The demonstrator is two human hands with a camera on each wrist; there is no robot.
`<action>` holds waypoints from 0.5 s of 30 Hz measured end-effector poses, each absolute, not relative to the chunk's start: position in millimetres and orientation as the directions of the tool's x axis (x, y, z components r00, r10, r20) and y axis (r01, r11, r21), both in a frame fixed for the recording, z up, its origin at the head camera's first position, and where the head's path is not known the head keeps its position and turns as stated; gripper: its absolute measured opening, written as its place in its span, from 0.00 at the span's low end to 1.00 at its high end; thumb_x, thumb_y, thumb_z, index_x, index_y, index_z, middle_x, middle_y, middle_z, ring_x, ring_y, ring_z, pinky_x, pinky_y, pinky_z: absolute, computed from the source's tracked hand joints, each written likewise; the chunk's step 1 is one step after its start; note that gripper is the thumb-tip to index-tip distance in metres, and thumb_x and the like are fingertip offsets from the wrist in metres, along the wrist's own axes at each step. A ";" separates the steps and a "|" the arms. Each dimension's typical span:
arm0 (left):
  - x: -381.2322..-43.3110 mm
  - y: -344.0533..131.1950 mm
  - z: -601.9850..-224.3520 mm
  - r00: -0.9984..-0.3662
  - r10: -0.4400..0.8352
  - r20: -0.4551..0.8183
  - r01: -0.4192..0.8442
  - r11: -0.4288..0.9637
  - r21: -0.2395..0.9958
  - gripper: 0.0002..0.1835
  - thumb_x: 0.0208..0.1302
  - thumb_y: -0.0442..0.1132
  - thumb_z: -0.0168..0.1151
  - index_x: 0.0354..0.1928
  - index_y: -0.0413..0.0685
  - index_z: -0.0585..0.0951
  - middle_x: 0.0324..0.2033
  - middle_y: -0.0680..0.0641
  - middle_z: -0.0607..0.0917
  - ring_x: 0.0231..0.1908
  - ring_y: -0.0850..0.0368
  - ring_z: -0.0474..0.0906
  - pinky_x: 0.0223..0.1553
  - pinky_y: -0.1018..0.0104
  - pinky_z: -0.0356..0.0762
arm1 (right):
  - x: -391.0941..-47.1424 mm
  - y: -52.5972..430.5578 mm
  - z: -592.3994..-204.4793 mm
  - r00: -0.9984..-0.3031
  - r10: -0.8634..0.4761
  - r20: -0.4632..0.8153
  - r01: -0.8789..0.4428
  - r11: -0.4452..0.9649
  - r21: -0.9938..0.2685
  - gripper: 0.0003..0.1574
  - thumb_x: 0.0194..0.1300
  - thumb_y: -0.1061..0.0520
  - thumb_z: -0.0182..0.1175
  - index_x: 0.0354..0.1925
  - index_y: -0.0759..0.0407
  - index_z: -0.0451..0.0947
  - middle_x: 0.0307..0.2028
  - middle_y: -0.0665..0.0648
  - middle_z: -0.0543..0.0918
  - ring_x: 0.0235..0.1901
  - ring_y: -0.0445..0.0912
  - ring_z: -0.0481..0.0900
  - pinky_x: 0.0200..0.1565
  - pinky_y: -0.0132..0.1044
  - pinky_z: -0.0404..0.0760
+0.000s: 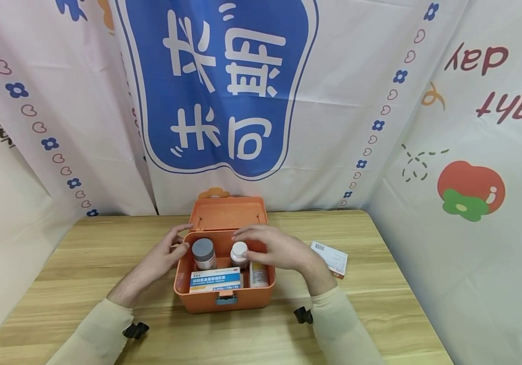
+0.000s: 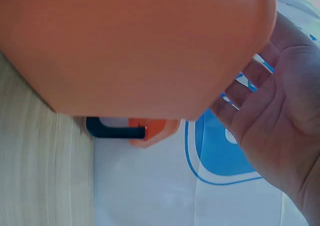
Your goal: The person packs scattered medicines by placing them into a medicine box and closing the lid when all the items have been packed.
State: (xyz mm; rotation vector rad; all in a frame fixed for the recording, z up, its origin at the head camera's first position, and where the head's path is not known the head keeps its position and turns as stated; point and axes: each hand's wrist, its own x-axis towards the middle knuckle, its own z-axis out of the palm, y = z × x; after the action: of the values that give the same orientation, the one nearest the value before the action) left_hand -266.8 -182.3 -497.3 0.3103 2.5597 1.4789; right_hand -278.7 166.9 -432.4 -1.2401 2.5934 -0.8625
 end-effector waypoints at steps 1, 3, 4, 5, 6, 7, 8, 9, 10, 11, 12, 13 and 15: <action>-266.7 -182.2 -497.2 -0.964 0.262 -0.041 0.096 0.488 0.868 0.30 0.81 0.47 0.53 0.81 0.61 0.60 0.60 0.35 0.79 0.53 0.46 0.85 0.48 0.59 0.83 | -279.2 169.4 -432.8 -0.656 -0.746 0.113 -0.664 0.499 -0.557 0.25 0.76 0.43 0.63 0.68 0.27 0.76 0.72 0.37 0.75 0.74 0.39 0.71 0.76 0.50 0.72; -266.5 -182.3 -497.2 -0.964 0.262 -0.042 0.096 0.492 0.865 0.31 0.81 0.47 0.53 0.81 0.61 0.60 0.60 0.35 0.80 0.53 0.46 0.85 0.49 0.59 0.83 | -280.4 174.3 -433.7 -0.669 -0.736 0.110 -0.652 0.509 -0.563 0.25 0.76 0.41 0.62 0.68 0.26 0.75 0.72 0.37 0.74 0.74 0.40 0.71 0.76 0.51 0.72; -266.4 -182.3 -497.1 -0.964 0.262 -0.042 0.096 0.493 0.865 0.31 0.81 0.47 0.53 0.81 0.61 0.60 0.60 0.35 0.80 0.53 0.46 0.85 0.49 0.59 0.84 | -281.1 176.8 -434.1 -0.673 -0.731 0.109 -0.647 0.511 -0.566 0.25 0.76 0.40 0.62 0.68 0.25 0.75 0.73 0.37 0.74 0.75 0.41 0.71 0.76 0.52 0.71; -266.4 -182.2 -497.0 -0.964 0.262 -0.042 0.096 0.493 0.865 0.31 0.81 0.47 0.53 0.81 0.61 0.60 0.60 0.35 0.80 0.53 0.46 0.85 0.49 0.59 0.83 | -281.7 179.1 -434.2 -0.680 -0.726 0.108 -0.641 0.516 -0.568 0.25 0.76 0.39 0.62 0.68 0.25 0.75 0.73 0.37 0.73 0.75 0.42 0.71 0.76 0.53 0.71; -266.6 -182.4 -497.2 -0.964 0.262 -0.043 0.096 0.495 0.864 0.31 0.81 0.47 0.53 0.81 0.61 0.60 0.60 0.35 0.80 0.53 0.46 0.85 0.49 0.59 0.83 | -282.4 181.5 -434.8 -0.688 -0.718 0.106 -0.635 0.524 -0.568 0.25 0.76 0.38 0.62 0.68 0.24 0.74 0.73 0.37 0.73 0.75 0.42 0.71 0.76 0.53 0.71; -266.5 -182.4 -497.1 -0.964 0.262 -0.043 0.096 0.495 0.864 0.31 0.81 0.47 0.53 0.81 0.60 0.60 0.60 0.35 0.80 0.53 0.47 0.85 0.49 0.59 0.83 | -283.2 184.1 -435.2 -0.694 -0.712 0.108 -0.631 0.529 -0.568 0.25 0.76 0.37 0.62 0.68 0.24 0.74 0.73 0.38 0.73 0.75 0.43 0.71 0.76 0.54 0.71; -266.6 -182.4 -497.2 -0.964 0.262 -0.042 0.096 0.494 0.864 0.31 0.81 0.47 0.53 0.81 0.60 0.60 0.60 0.35 0.80 0.53 0.47 0.85 0.49 0.59 0.83 | -283.9 186.5 -435.5 -0.701 -0.705 0.107 -0.624 0.535 -0.569 0.25 0.76 0.37 0.61 0.68 0.24 0.74 0.73 0.38 0.73 0.75 0.44 0.71 0.76 0.55 0.71; -266.6 -182.4 -497.3 -0.964 0.263 -0.042 0.097 0.494 0.864 0.31 0.81 0.47 0.53 0.81 0.60 0.60 0.60 0.35 0.80 0.52 0.47 0.85 0.48 0.59 0.83 | -284.5 188.9 -435.9 -0.710 -0.697 0.105 -0.616 0.542 -0.571 0.25 0.76 0.37 0.62 0.68 0.23 0.74 0.73 0.38 0.73 0.75 0.44 0.71 0.76 0.55 0.70; -266.8 -182.5 -497.4 -0.963 0.265 -0.041 0.098 0.493 0.864 0.31 0.81 0.47 0.53 0.81 0.60 0.60 0.60 0.35 0.80 0.52 0.47 0.85 0.48 0.60 0.83 | -285.2 191.3 -436.2 -0.717 -0.689 0.103 -0.609 0.547 -0.574 0.25 0.75 0.37 0.62 0.68 0.24 0.74 0.73 0.38 0.73 0.75 0.45 0.71 0.76 0.55 0.70; -266.9 -182.6 -497.6 -0.963 0.265 -0.041 0.099 0.492 0.865 0.31 0.81 0.47 0.53 0.81 0.60 0.60 0.60 0.35 0.80 0.52 0.47 0.85 0.48 0.60 0.83 | -285.9 193.7 -436.7 -0.727 -0.679 0.100 -0.598 0.555 -0.578 0.25 0.75 0.37 0.62 0.68 0.23 0.75 0.73 0.37 0.74 0.75 0.44 0.71 0.76 0.55 0.70; -266.9 -182.6 -497.7 -0.963 0.266 -0.040 0.100 0.491 0.865 0.31 0.81 0.46 0.53 0.81 0.60 0.60 0.60 0.35 0.80 0.52 0.47 0.85 0.48 0.60 0.82 | -286.5 196.2 -437.4 -0.735 -0.671 0.099 -0.589 0.559 -0.584 0.25 0.75 0.38 0.63 0.68 0.25 0.75 0.72 0.36 0.74 0.75 0.44 0.71 0.76 0.55 0.71; -266.9 -182.5 -497.7 -0.963 0.267 -0.038 0.102 0.489 0.866 0.31 0.81 0.46 0.53 0.81 0.60 0.60 0.60 0.35 0.80 0.51 0.47 0.85 0.48 0.60 0.82 | -287.3 198.7 -438.0 -0.740 -0.665 0.101 -0.584 0.560 -0.588 0.26 0.75 0.38 0.63 0.68 0.26 0.76 0.72 0.36 0.74 0.75 0.44 0.71 0.76 0.56 0.71; -267.0 -182.6 -497.9 -0.963 0.269 -0.037 0.103 0.488 0.867 0.31 0.81 0.46 0.53 0.81 0.60 0.60 0.59 0.35 0.80 0.51 0.48 0.85 0.48 0.60 0.82 | -289.0 203.2 -439.6 -0.752 -0.651 0.104 -0.571 0.565 -0.595 0.26 0.74 0.39 0.64 0.68 0.31 0.77 0.71 0.35 0.74 0.75 0.43 0.71 0.76 0.55 0.71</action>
State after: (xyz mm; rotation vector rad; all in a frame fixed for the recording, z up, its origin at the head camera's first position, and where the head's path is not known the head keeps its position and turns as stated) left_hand -267.0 -182.6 -497.9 0.3226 2.5618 1.4750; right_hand -289.0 203.2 -439.6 -1.0462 2.6646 -0.9427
